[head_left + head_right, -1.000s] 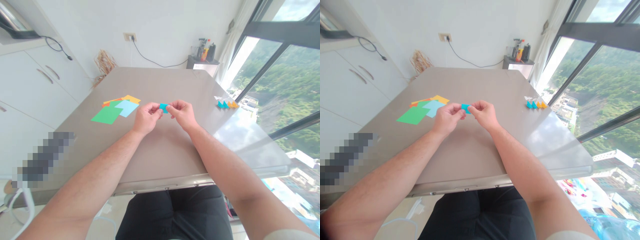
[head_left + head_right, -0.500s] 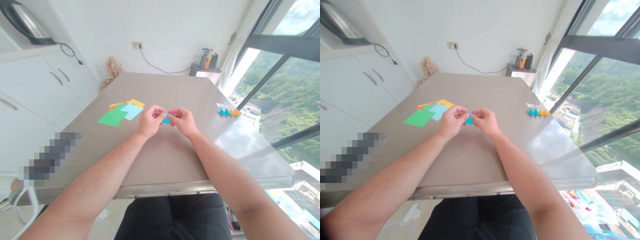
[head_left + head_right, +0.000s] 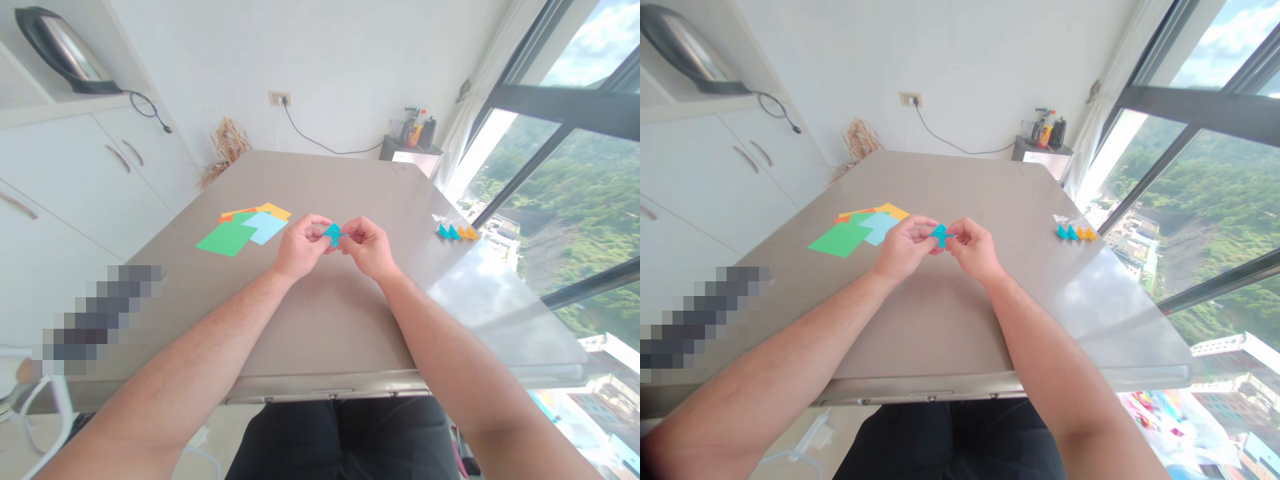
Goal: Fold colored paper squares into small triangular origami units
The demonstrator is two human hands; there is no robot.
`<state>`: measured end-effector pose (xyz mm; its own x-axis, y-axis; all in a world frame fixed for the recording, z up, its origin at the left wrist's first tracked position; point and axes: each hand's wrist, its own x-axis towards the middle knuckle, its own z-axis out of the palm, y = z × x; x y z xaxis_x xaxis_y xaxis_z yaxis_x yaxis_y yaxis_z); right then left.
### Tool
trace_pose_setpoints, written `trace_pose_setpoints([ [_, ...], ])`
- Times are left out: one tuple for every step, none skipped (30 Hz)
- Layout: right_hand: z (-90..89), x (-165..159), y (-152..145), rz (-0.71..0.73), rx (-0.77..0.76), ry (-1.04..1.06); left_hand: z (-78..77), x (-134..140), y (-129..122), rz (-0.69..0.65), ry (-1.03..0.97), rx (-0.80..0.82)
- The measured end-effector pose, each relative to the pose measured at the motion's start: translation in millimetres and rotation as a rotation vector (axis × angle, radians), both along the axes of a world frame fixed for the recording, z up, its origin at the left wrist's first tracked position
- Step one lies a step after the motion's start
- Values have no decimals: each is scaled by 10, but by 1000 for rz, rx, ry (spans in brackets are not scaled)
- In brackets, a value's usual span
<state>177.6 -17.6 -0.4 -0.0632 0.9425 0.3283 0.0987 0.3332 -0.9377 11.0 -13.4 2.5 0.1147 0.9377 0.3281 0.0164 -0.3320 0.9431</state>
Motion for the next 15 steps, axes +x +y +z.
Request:
trace_pose_setpoints([
  [-2,9,4,27,-7,1,-9,-3,7,-4,3,10],
  [0,17,5,56,-15,2,-19,-5,13,-10,4,18],
  [6,25,3,81,-18,4,-28,-7,19,-16,3,23],
  [15,32,-1,104,-18,4,-35,-8,24,-22,-1,26],
  [26,37,-7,121,-16,1,-38,-8,27,-28,-7,26],
  [38,41,-13,131,-14,-1,-38,-8,26,-33,-17,25],
  [49,44,-19,136,-11,-1,-33,-7,23,-39,-28,20],
  [58,46,-22,137,-7,2,-25,-5,17,-45,-42,11],
  [64,48,-23,134,-1,9,-13,-2,9,-53,-59,-2],
  [67,49,-22,129,8,19,-1,1,-1,-61,-76,-17],
  [67,49,-20,122,19,31,11,5,-10,-67,-93,-33],
  [66,49,-16,116,29,41,21,9,-18,-68,-109,-47],
  [64,48,-13,111,36,49,30,13,-24,-64,-123,-59],
  [61,46,-11,107,40,53,35,17,-28,-56,-136,-69],
  [59,43,-10,104,40,57,39,21,-30,-45,-146,-79],
])
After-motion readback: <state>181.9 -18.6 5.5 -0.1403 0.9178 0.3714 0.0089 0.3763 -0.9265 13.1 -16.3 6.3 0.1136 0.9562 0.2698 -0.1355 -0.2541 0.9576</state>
